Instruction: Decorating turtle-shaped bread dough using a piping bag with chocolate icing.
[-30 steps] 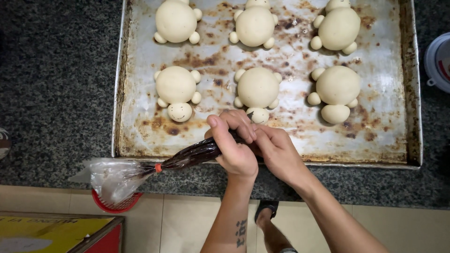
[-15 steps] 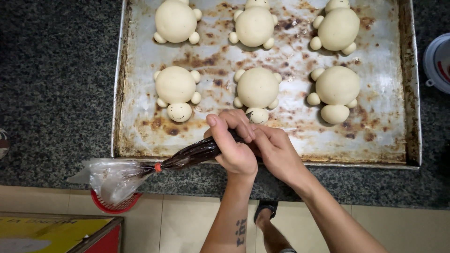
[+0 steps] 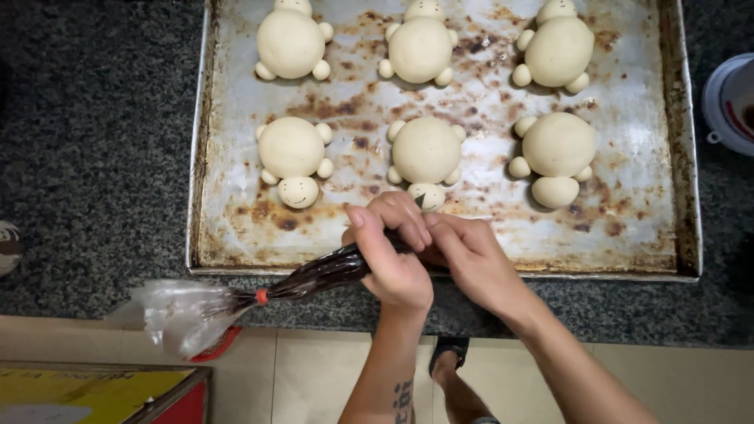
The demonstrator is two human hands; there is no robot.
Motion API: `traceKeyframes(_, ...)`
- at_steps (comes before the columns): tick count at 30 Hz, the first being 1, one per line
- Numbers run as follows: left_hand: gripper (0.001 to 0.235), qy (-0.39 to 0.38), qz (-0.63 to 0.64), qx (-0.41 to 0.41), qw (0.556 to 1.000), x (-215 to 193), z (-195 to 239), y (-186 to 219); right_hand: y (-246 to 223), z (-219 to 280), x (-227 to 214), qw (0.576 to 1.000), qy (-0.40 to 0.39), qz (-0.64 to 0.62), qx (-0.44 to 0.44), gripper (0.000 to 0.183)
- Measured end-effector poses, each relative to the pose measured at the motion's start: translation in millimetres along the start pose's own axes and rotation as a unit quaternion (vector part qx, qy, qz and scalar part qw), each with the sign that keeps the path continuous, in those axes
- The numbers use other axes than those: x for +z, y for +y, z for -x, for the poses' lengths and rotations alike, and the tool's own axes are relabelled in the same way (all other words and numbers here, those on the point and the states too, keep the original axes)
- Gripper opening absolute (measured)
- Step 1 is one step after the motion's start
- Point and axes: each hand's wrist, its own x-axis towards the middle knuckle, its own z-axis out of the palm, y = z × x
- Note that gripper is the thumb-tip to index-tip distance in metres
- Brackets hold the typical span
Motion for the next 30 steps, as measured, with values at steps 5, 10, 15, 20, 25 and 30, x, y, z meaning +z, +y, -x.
traceKeyframes(5,0.056,-0.025,0.010,-0.013,1.000,7,4,-6,10,3,-16,1.000,0.004,0.014,0.023,0.034)
traceKeyframes(10,0.056,-0.033,0.000,-0.022,0.999,12,5,-8,1,3,-10,0.999,0.008,0.035,-0.015,0.031)
traceKeyframes(15,0.054,-0.040,-0.034,0.000,0.999,10,5,-15,-2,4,-7,0.999,0.008,0.008,-0.044,0.029)
traceKeyframes(20,0.054,-0.032,-0.022,-0.028,0.999,11,5,-16,-2,2,-6,0.999,0.017,0.027,-0.040,0.029)
traceKeyframes(25,0.054,-0.031,-0.056,-0.019,0.998,11,3,-17,-2,1,-6,0.999,0.016,0.021,-0.041,0.028)
traceKeyframes(30,0.054,-0.026,-0.047,-0.033,0.998,12,4,-19,-6,1,-5,0.999,0.020,0.031,-0.029,0.028)
